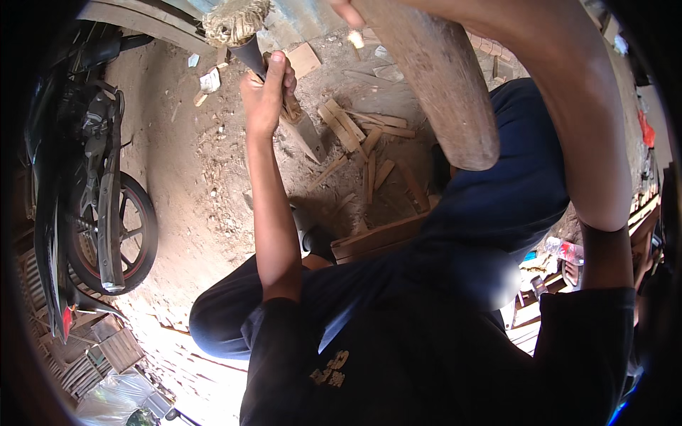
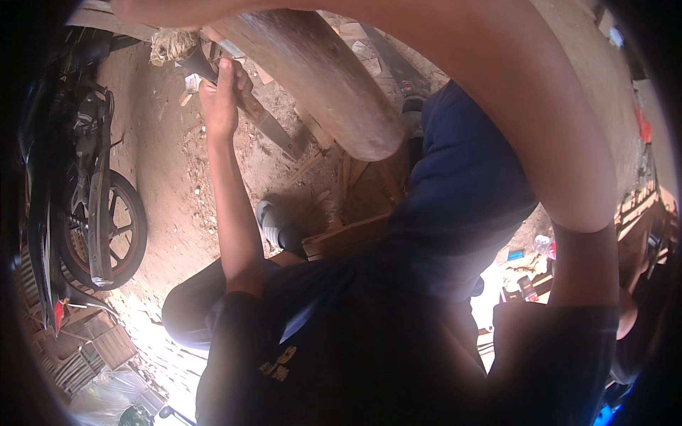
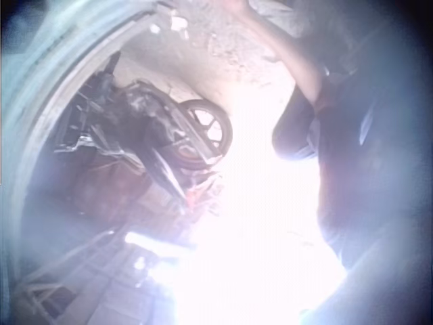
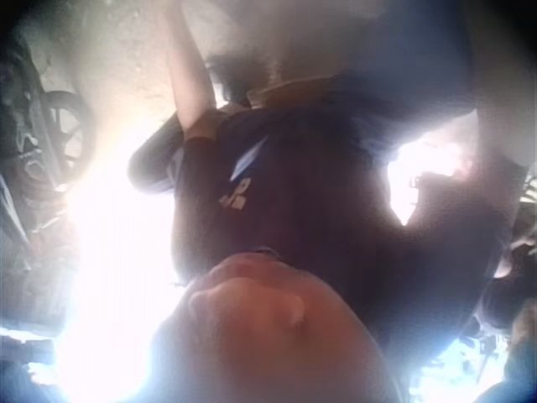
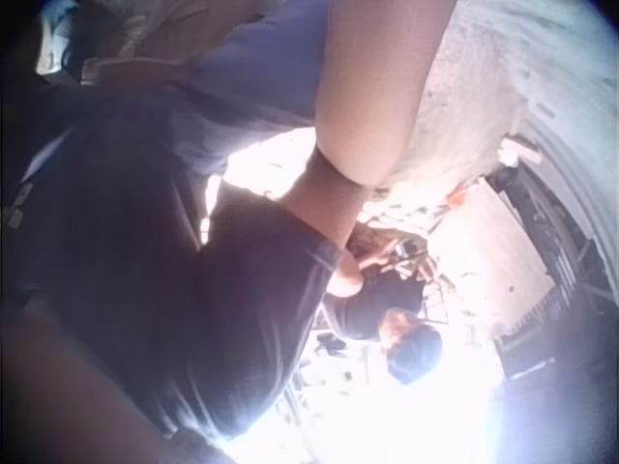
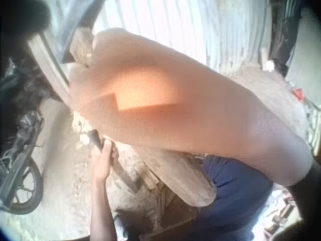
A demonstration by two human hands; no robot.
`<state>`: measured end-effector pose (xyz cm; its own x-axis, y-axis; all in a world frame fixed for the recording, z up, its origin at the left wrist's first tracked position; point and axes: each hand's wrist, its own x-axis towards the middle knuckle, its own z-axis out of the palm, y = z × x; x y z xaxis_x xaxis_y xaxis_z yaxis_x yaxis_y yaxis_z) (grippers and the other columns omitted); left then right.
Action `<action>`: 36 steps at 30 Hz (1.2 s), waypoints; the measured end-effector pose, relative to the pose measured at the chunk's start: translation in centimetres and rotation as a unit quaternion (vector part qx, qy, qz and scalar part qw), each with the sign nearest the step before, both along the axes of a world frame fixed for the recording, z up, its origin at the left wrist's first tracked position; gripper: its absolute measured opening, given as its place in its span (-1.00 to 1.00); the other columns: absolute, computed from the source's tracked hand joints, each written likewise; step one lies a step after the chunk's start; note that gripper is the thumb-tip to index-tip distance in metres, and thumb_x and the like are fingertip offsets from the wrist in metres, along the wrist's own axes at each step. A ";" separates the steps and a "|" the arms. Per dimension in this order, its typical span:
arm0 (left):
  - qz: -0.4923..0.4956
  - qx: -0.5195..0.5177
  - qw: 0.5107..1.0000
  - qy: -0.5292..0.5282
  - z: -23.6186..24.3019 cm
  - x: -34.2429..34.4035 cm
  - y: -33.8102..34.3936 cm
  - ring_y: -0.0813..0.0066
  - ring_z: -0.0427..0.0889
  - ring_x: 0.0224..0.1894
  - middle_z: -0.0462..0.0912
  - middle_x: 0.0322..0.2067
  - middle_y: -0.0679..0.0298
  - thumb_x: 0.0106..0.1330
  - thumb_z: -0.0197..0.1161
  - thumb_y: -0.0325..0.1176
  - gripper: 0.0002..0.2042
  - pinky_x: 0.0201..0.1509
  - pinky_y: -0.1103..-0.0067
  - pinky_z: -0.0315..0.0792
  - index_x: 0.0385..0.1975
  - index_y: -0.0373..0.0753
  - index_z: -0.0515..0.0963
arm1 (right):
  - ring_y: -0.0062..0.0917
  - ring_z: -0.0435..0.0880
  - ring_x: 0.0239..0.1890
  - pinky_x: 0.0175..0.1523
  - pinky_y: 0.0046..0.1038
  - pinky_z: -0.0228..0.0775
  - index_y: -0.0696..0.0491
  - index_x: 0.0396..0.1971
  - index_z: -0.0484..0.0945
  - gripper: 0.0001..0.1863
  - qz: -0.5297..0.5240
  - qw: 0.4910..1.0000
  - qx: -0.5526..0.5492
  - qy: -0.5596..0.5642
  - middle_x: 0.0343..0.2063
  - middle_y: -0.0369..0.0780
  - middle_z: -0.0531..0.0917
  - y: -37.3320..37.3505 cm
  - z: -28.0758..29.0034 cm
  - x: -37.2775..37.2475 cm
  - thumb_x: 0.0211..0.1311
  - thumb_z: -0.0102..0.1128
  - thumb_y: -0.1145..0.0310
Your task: The person sits on the ground and uses a chisel and mallet to carve a small wooden stick. They repeatedly strike the chisel to remove wood shavings and shape the piece.
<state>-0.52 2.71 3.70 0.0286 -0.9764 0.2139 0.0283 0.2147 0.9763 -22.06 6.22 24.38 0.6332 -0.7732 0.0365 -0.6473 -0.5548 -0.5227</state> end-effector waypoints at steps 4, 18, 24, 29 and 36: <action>0.022 -0.018 0.999 0.028 0.4 -0.4 0.2 0.62 0.39 -0.57 0.43 -0.61 0.36 0.45 0.21 -0.14 -0.67 -0.51 0.63 0.28 -0.48 -0.26 0.45 | -0.43 0.46 -0.59 -0.38 -0.38 0.36 0.22 -0.50 0.59 -0.73 0.041 0.998 0.039 0.003 -0.67 -0.12 0.48 -2.3 -0.3 1.5 0.23 -0.02 0.37; 0.025 -0.041 0.998 -0.036 -0.1 -0.1 0.6 0.56 0.50 -0.63 0.52 -0.63 0.28 0.48 0.14 -0.16 -0.66 -0.54 0.60 0.38 -0.45 -0.32 0.52 | -0.44 0.47 -0.59 -0.40 -0.39 0.37 0.25 -0.48 0.60 -0.72 0.042 0.998 0.041 0.012 -0.65 -0.12 0.50 -1.0 -0.3 1.1 0.23 -0.03 0.37; 0.054 -0.040 0.997 -0.026 -0.6 0.9 0.4 0.58 0.48 -0.64 0.52 -0.64 0.29 0.49 0.13 -0.15 -0.65 -0.55 0.62 0.36 -0.40 -0.34 0.52 | -0.45 0.47 -0.60 -0.41 -0.39 0.37 0.26 -0.48 0.60 -0.71 0.049 0.997 0.052 0.015 -0.64 -0.12 0.51 -0.9 -0.8 1.4 0.23 -0.04 0.37; 0.048 -0.034 0.998 -0.007 -0.9 1.0 0.8 0.60 0.47 -0.64 0.51 -0.65 0.31 0.48 0.14 -0.15 -0.65 -0.54 0.64 0.34 -0.37 -0.37 0.55 | -0.45 0.47 -0.60 -0.41 -0.39 0.37 0.27 -0.47 0.60 -0.71 0.041 0.998 0.049 0.020 -0.63 -0.12 0.52 0.0 -0.9 0.8 0.23 -0.04 0.38; 0.052 -0.033 0.998 0.007 -0.4 0.7 0.5 0.60 0.46 -0.65 0.51 -0.64 0.32 0.47 0.18 -0.21 -0.69 -0.55 0.64 0.33 -0.36 -0.38 0.56 | -0.46 0.47 -0.60 -0.42 -0.40 0.37 0.28 -0.46 0.60 -0.70 0.075 0.994 0.074 0.035 -0.62 -0.12 0.53 -4.3 -1.5 3.6 0.24 -0.04 0.38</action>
